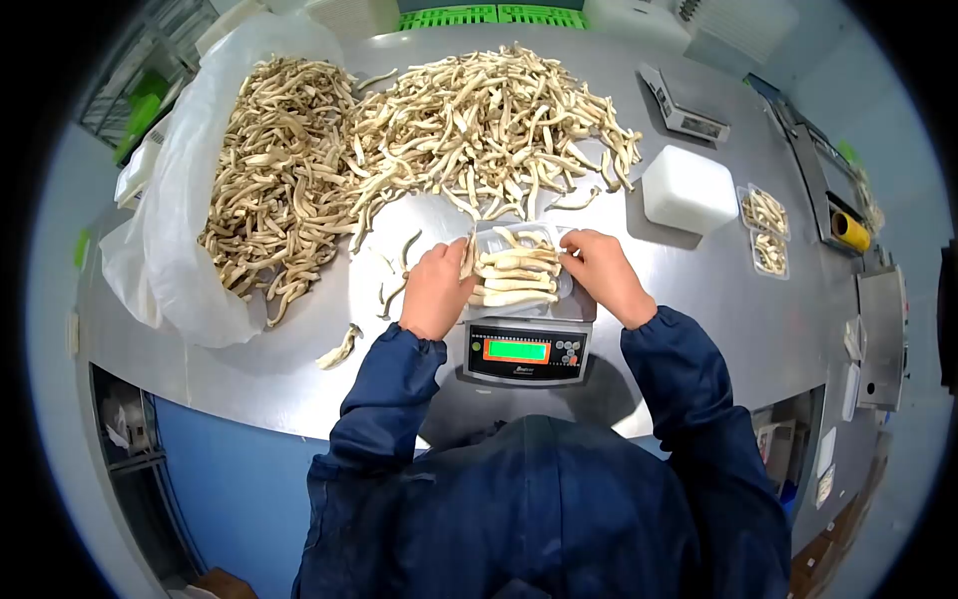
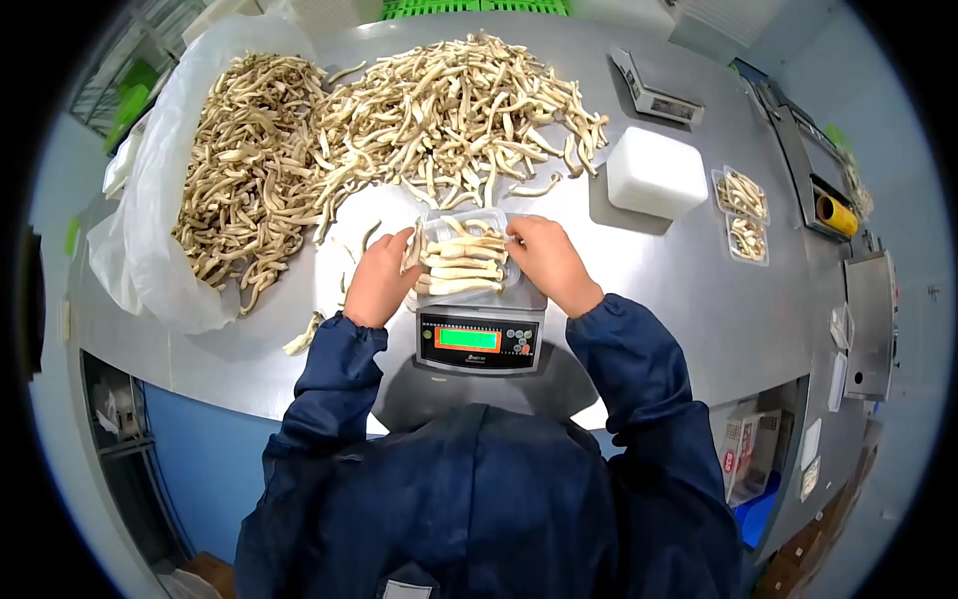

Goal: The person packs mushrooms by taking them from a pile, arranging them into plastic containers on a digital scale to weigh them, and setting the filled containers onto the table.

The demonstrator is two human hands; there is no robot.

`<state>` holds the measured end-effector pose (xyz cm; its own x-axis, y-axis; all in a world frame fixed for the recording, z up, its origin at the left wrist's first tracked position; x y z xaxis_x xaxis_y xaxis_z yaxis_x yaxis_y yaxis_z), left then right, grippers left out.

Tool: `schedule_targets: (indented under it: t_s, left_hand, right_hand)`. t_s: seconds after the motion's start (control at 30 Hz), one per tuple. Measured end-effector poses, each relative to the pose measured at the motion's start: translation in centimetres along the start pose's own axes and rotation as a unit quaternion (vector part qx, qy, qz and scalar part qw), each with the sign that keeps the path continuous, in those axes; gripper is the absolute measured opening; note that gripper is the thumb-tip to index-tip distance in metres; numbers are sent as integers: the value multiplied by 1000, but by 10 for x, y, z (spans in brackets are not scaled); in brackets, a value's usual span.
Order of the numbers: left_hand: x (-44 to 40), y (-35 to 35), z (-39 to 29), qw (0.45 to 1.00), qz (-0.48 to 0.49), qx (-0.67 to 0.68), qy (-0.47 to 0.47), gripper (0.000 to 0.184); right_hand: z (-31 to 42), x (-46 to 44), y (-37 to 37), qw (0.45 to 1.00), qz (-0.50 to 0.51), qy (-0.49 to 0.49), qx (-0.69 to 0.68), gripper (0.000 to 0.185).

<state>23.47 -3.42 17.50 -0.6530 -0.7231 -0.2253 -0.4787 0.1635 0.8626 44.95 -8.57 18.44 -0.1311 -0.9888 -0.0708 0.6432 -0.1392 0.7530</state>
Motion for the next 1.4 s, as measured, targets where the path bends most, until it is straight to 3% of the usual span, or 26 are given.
schedule_targets:
  t_s: [0.2, 0.33, 0.43, 0.6, 0.73, 0.87, 0.97, 1.0, 1.1, 1.13, 1.2, 1.4]
  left_hand:
    - [-4, 13, -5, 996, -35, -75, -18, 41]
    - [-6, 26, 10, 998, -57, -26, 17, 32]
    - [-12, 34, 14, 995, -93, -1, -29, 29]
    - [-30, 14, 5, 987, -24, 81, -133, 26]
    - [-37, -2, 13, 977, 70, 166, -112, 24]
    - [-40, 11, 21, 986, 17, 157, -53, 25]
    - [-32, 15, 16, 985, -24, 146, -89, 26]
    - [-29, 8, 20, 987, 41, 124, -95, 40]
    - [-6, 1, 8, 987, 40, 54, -148, 78]
    - [0, -12, 12, 984, 117, 57, -119, 109]
    - [8, -15, 5, 988, 103, 20, -115, 109]
    - [10, -18, -2, 992, 34, 18, -122, 106]
  right_hand:
    - [8, -2, 7, 1000, -9, 24, 6, 15]
    - [18, -5, -4, 999, 1, 45, 18, 11]
    - [25, -6, -16, 994, 10, 63, 92, 8]
    - [34, -2, -11, 984, 7, 85, 156, 10]
    - [39, 0, 4, 988, -16, 99, 120, 7]
    - [35, -5, 5, 992, -15, 95, 87, 13]
    - [42, -14, -3, 990, 1, 128, 64, 22]
    - [49, -17, -8, 986, 8, 156, 54, 26]
    - [64, -14, -29, 971, 87, 212, 68, 54]
    - [63, -7, -40, 964, 91, 235, 90, 59]
    - [64, 6, -56, 949, 130, 265, 108, 74]
    - [67, 11, -55, 947, 134, 267, 120, 72]
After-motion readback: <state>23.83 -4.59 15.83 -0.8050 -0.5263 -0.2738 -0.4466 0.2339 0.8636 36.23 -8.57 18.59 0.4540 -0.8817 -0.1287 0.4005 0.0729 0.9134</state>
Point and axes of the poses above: each hand's wrist, its own x-axis away from the middle knuckle, its own y-axis out of the back of the hand, z = x × y, the point moved 7 cm from there along -x, towards the middle knuckle, and after that the axes turned 9 degrees about -y, right-handed, at the moved point
